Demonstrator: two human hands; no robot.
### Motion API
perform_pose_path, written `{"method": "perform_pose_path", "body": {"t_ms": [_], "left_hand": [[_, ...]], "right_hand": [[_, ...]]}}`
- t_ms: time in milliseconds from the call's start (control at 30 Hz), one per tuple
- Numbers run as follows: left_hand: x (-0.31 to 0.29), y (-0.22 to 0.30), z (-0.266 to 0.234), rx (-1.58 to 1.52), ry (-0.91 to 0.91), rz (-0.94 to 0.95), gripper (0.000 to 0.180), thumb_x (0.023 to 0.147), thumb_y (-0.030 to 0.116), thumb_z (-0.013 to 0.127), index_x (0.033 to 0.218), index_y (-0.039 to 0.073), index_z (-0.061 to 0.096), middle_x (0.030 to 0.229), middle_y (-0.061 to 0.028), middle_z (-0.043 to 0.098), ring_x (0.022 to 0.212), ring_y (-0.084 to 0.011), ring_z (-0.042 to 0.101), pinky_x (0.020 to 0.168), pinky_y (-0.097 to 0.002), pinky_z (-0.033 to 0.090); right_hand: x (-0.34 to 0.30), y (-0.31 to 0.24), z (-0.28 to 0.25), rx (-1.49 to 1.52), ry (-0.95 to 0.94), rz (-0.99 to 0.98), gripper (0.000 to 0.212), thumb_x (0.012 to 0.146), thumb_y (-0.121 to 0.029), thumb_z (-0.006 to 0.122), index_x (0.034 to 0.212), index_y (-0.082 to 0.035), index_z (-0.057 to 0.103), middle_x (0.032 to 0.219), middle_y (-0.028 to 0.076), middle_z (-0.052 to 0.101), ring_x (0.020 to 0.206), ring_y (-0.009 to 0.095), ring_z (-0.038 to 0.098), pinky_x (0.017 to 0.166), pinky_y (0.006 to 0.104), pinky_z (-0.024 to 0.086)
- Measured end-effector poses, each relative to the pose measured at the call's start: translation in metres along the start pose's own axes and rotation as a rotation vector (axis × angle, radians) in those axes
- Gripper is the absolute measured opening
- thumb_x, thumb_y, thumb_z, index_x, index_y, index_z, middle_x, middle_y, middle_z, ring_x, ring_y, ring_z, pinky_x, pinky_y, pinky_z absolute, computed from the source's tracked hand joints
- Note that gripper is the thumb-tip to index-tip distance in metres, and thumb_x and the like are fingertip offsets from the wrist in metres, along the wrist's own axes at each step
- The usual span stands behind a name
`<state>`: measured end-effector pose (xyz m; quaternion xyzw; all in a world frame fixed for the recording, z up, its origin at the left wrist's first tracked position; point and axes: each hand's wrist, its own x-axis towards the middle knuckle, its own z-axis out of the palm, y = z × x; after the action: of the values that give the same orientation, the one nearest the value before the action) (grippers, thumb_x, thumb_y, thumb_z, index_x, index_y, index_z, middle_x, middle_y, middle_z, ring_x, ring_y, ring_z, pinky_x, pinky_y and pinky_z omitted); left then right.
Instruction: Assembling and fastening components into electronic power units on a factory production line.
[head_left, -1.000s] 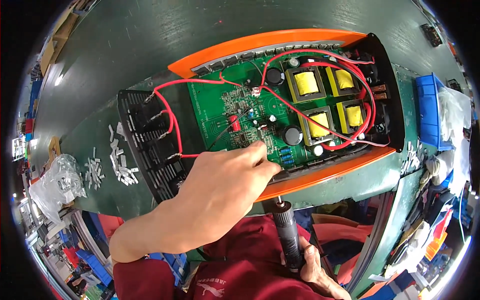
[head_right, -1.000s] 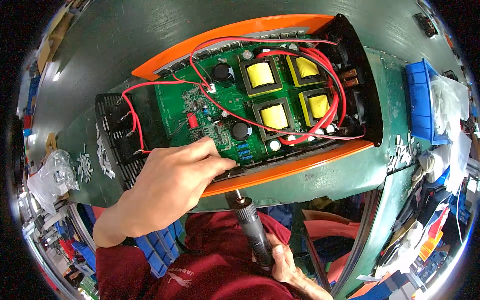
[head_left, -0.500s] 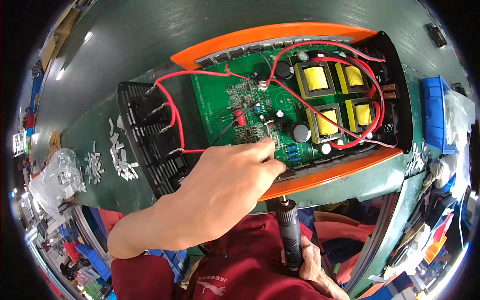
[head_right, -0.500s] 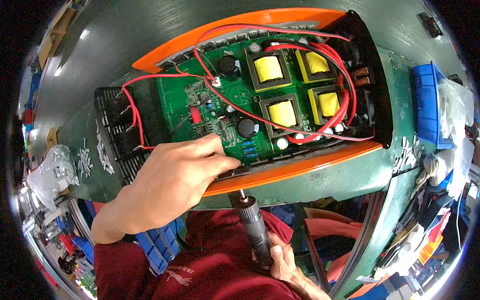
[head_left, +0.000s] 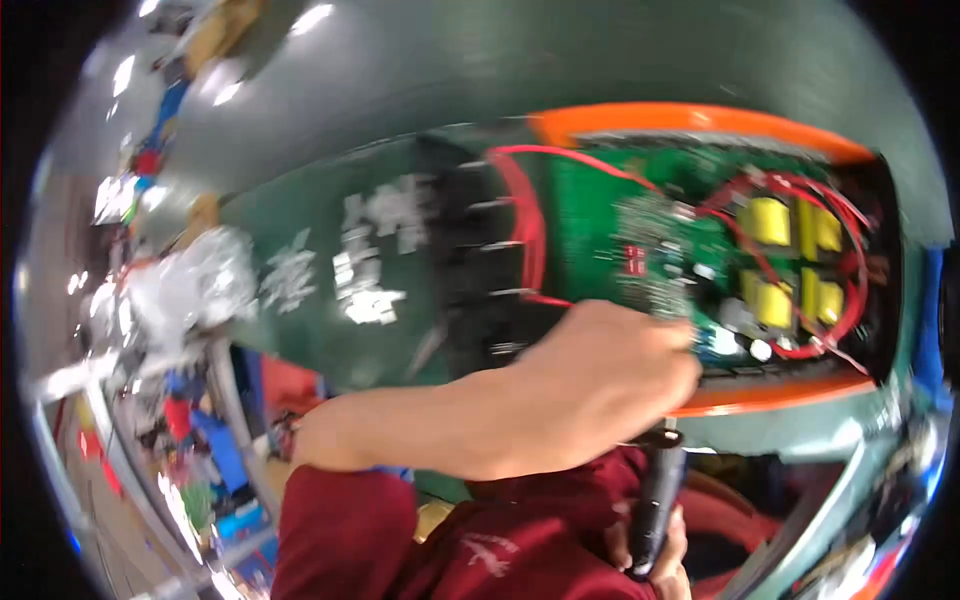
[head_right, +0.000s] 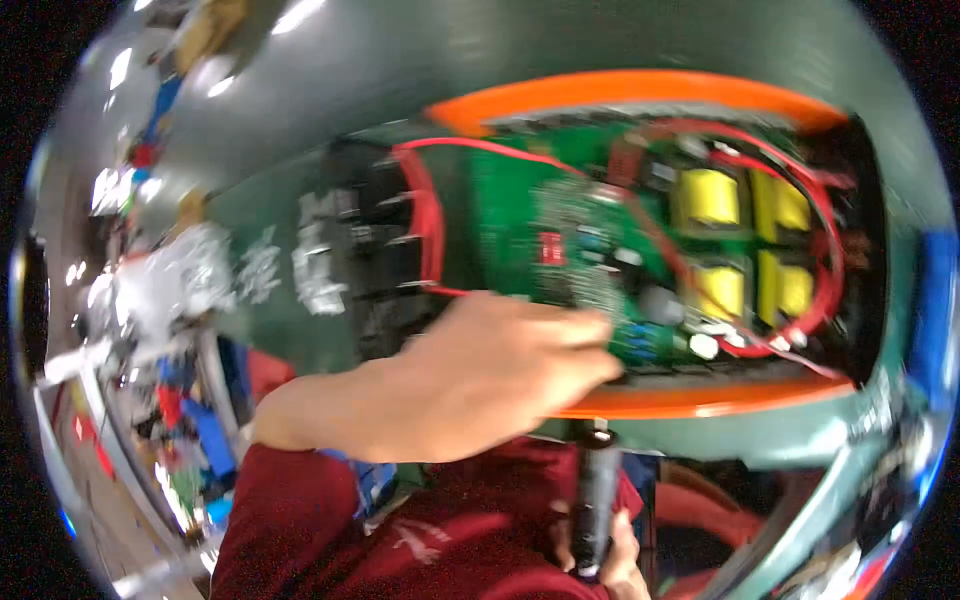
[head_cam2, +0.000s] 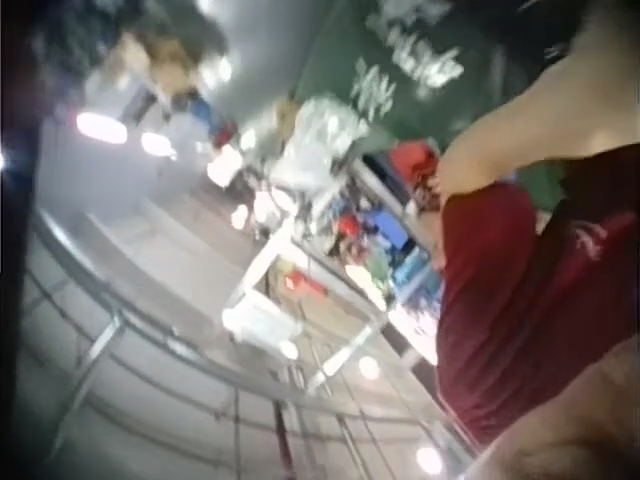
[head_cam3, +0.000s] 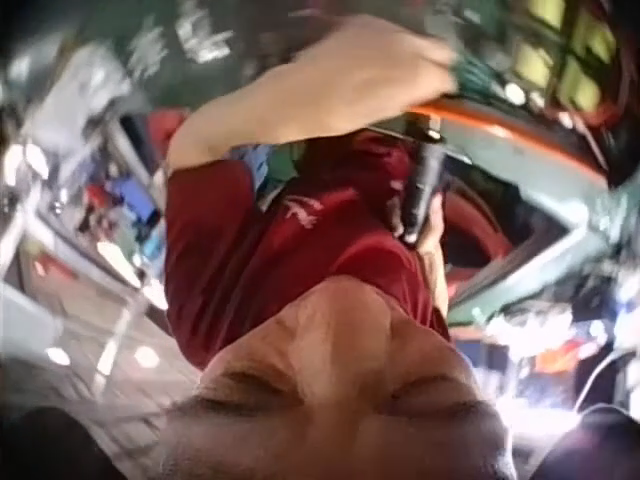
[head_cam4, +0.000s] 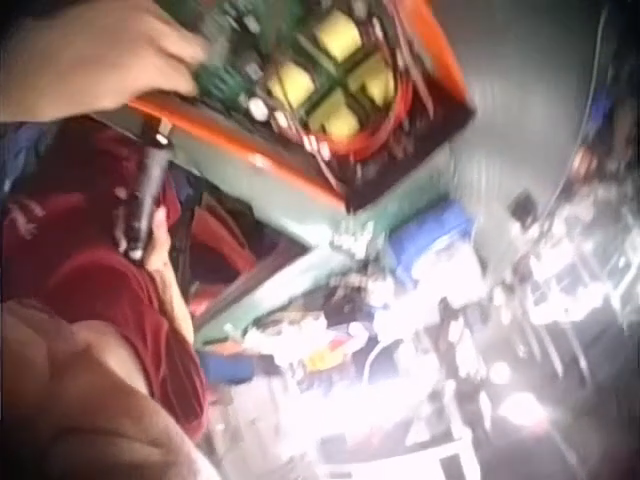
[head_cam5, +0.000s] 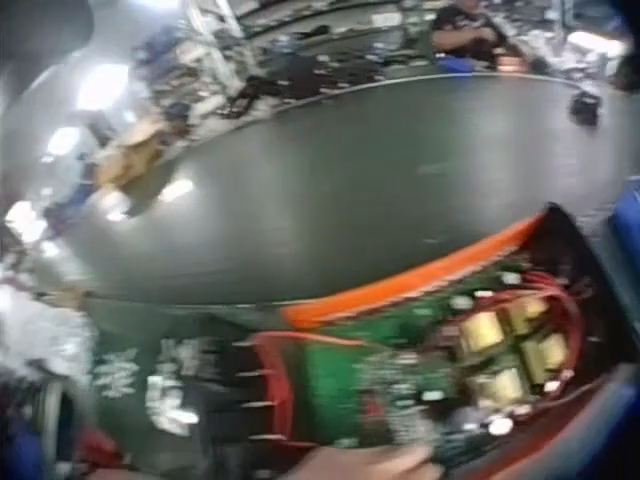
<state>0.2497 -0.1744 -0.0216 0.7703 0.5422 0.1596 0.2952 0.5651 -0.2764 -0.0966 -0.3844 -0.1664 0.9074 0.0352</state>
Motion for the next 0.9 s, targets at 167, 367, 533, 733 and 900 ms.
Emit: {"method": "perform_pose_path", "body": {"t_ms": [167,367,533,733,900], "left_hand": [[-0.032,0.011,-0.01,0.15,0.347,-0.009,0.017,0.079,0.012,0.068,0.095,0.006,0.065,0.09,-0.0071,0.061,0.078,-0.025,0.067,0.064,-0.0359,0.054],[-0.153,-0.036,-0.055,0.291,1.052,-0.595,0.015,0.093,0.004,0.069,0.107,0.003,0.073,0.1,-0.0114,0.074,0.091,-0.0192,0.07,0.081,-0.0281,0.053],[-0.273,-0.106,-0.049,0.38,0.999,-0.822,0.026,0.091,0.003,0.069,0.117,0.006,0.071,0.109,-0.011,0.07,0.09,-0.0231,0.069,0.077,-0.0316,0.054],[-0.238,-0.149,-0.061,0.377,0.725,-0.837,0.025,0.09,0.02,0.073,0.112,0.008,0.074,0.11,-0.0093,0.07,0.099,-0.0279,0.069,0.08,-0.037,0.054],[-0.274,-0.168,-0.056,0.177,0.812,-0.811,0.026,0.093,0.009,0.069,0.118,0.004,0.072,0.113,-0.011,0.071,0.105,-0.0222,0.068,0.093,-0.035,0.053]], "right_hand": [[-0.011,-0.008,0.0,-0.214,0.503,-0.088,0.045,0.099,-0.05,0.04,0.111,-0.011,0.06,0.079,0.003,0.061,0.061,0.017,0.054,0.052,0.031,0.044],[-0.022,-0.002,-0.002,-0.378,0.642,-0.208,0.037,0.1,-0.045,0.037,0.099,-0.014,0.058,0.069,-0.002,0.051,0.056,0.012,0.047,0.052,0.0275,0.04],[0.0,0.001,0.008,-0.336,0.68,-0.331,0.036,0.101,-0.044,0.037,0.093,-0.015,0.057,0.068,-0.002,0.051,0.051,0.012,0.044,0.048,0.0258,0.037],[-0.005,0.0,0.0,-0.438,0.624,-0.459,0.042,0.105,-0.045,0.034,0.088,-0.014,0.056,0.062,0.0,0.053,0.043,0.012,0.044,0.039,0.0269,0.035],[0.0,0.004,-0.012,-0.828,0.497,-0.455,0.062,0.101,-0.055,0.03,0.111,-0.002,0.061,0.082,0.007,0.066,0.071,0.018,0.06,0.066,0.0341,0.047]]}}
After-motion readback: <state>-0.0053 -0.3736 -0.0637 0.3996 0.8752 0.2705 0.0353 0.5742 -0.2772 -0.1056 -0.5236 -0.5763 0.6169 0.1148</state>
